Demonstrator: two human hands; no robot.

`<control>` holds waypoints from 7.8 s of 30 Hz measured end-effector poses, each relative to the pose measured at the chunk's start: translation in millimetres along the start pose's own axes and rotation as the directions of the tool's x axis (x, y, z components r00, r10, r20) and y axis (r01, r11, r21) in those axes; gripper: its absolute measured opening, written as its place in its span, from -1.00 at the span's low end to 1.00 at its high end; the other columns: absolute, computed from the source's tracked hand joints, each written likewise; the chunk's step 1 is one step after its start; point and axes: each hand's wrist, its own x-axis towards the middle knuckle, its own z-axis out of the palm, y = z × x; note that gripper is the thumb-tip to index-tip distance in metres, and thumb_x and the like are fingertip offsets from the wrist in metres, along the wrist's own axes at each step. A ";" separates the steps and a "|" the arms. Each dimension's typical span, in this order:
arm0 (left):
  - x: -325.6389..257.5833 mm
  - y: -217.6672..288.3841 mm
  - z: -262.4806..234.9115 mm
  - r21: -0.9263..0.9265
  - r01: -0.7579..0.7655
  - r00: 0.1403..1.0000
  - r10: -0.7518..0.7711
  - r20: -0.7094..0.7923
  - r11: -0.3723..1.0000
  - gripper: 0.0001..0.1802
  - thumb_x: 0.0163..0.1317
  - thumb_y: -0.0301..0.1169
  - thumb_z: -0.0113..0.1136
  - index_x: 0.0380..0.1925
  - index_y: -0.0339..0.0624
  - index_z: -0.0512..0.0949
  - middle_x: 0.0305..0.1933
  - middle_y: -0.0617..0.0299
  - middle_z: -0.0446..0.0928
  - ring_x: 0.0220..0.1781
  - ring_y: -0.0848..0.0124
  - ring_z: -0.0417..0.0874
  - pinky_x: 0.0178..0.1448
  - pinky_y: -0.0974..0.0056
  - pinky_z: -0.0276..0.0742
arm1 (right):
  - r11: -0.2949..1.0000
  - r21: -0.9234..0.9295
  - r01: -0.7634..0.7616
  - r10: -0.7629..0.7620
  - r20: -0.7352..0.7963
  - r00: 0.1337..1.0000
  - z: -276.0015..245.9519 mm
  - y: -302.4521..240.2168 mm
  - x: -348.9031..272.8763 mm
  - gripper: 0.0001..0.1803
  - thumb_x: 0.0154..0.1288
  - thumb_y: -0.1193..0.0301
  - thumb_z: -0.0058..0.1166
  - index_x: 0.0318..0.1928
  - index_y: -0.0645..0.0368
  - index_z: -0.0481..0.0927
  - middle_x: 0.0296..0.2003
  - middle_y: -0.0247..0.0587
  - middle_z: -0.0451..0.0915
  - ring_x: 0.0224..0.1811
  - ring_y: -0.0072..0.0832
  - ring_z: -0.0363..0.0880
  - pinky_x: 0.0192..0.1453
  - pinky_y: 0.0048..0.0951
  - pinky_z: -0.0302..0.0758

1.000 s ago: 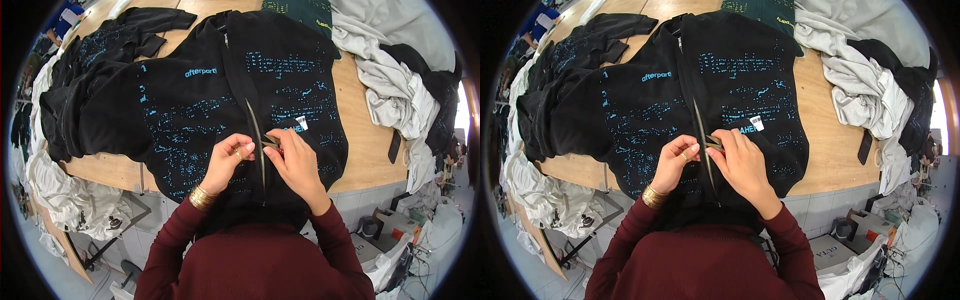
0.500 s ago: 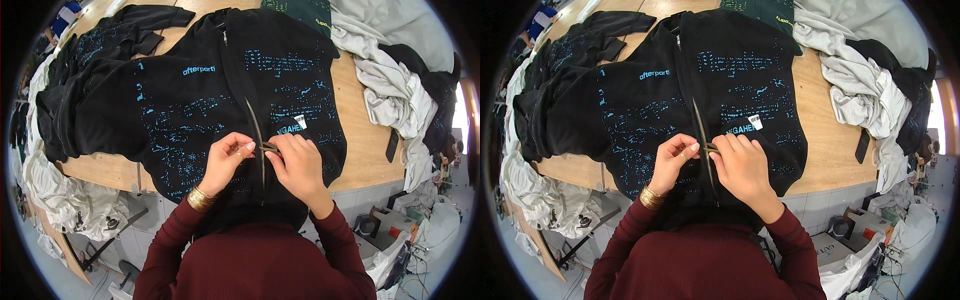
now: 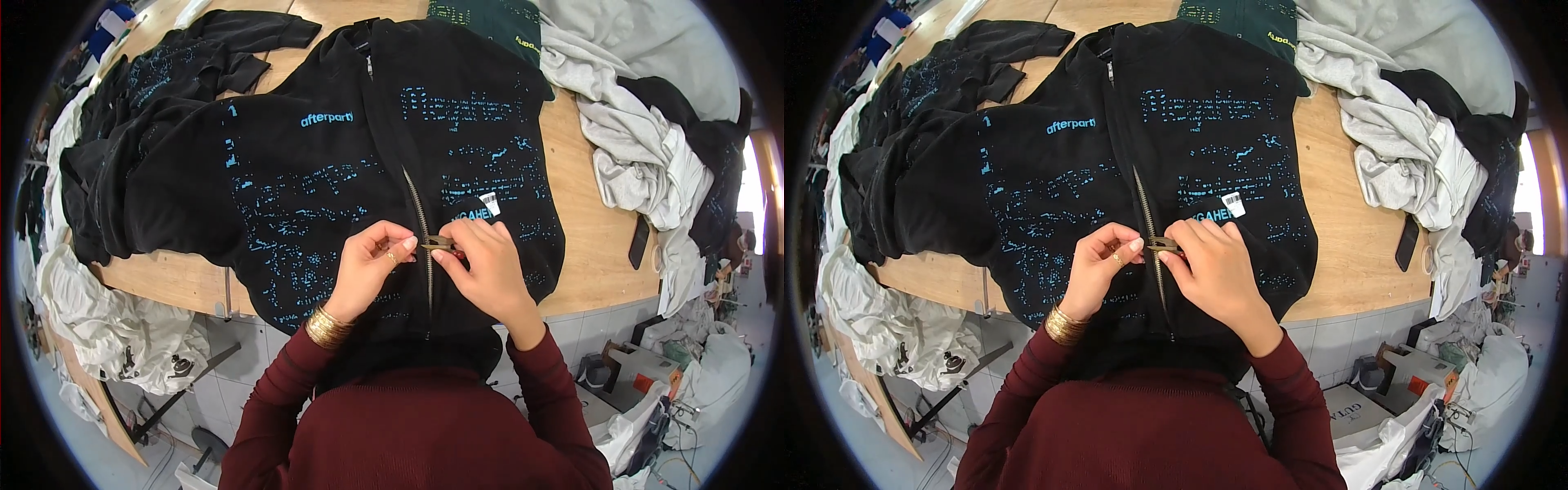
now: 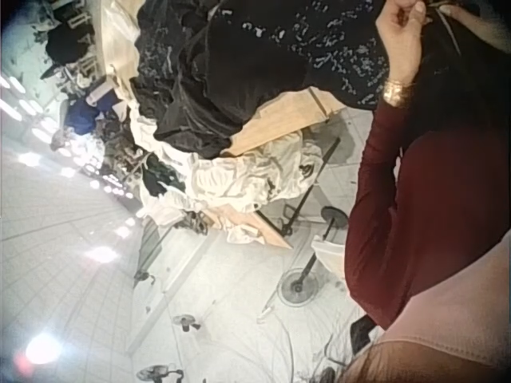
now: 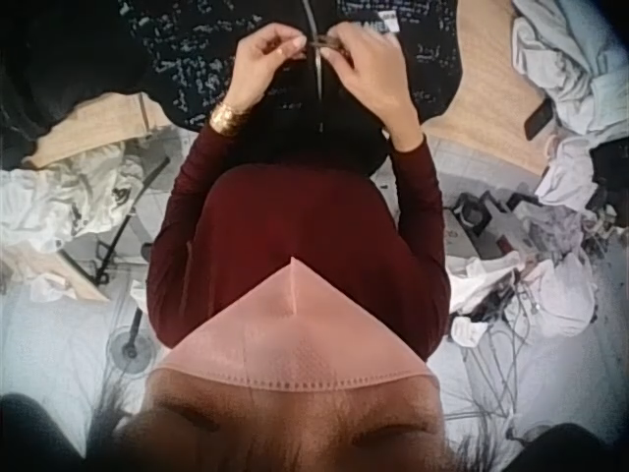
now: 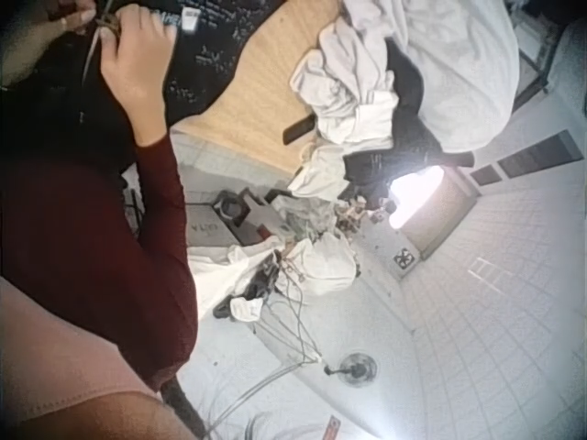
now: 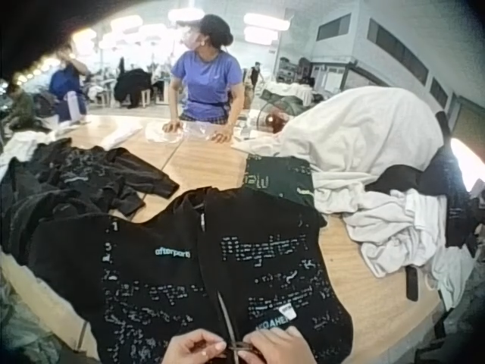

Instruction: Trim excess thread or adjust zipper stoppers on black hoodies using small snips in a factory setting.

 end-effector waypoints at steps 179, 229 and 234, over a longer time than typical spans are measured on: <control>-37.5 188.7 -108.3 0.874 -0.311 0.855 0.512 0.087 0.372 -0.68 0.14 -0.39 0.24 -0.12 -0.26 0.48 -0.26 0.12 0.59 -0.30 0.42 0.64 -0.16 0.32 0.56 | 0.552 0.754 -0.356 0.403 0.132 0.906 -0.7 53.4 -39.6 -0.81 0.33 0.40 0.04 -0.42 0.18 0.42 -0.75 -0.53 0.21 -0.82 -0.78 0.06 -0.75 -0.67 -0.02; -39.6 12.8 -0.8 0.488 -0.110 0.921 -0.096 0.378 0.866 -0.50 0.26 -0.08 0.15 -0.07 -0.27 0.31 -0.42 0.14 0.57 -0.39 0.43 0.59 -0.30 0.35 0.48 | 0.792 0.496 -0.356 0.311 0.173 0.934 32.1 19.6 -47.8 -0.78 0.12 0.48 0.20 -0.58 0.27 0.47 -0.70 -0.50 0.41 -0.63 -0.78 0.24 -0.56 -0.64 0.13; -21.6 6.6 9.0 0.552 -0.161 0.917 -0.084 0.391 0.818 -0.52 0.25 -0.06 0.15 -0.22 -0.29 0.30 -0.45 0.09 0.58 -0.39 0.34 0.61 -0.33 0.31 0.47 | 0.705 0.600 -0.379 0.362 0.155 0.919 25.9 16.9 -50.7 -0.81 0.14 0.52 0.17 -0.57 0.25 0.48 -0.68 -0.50 0.39 -0.63 -0.79 0.25 -0.56 -0.67 0.11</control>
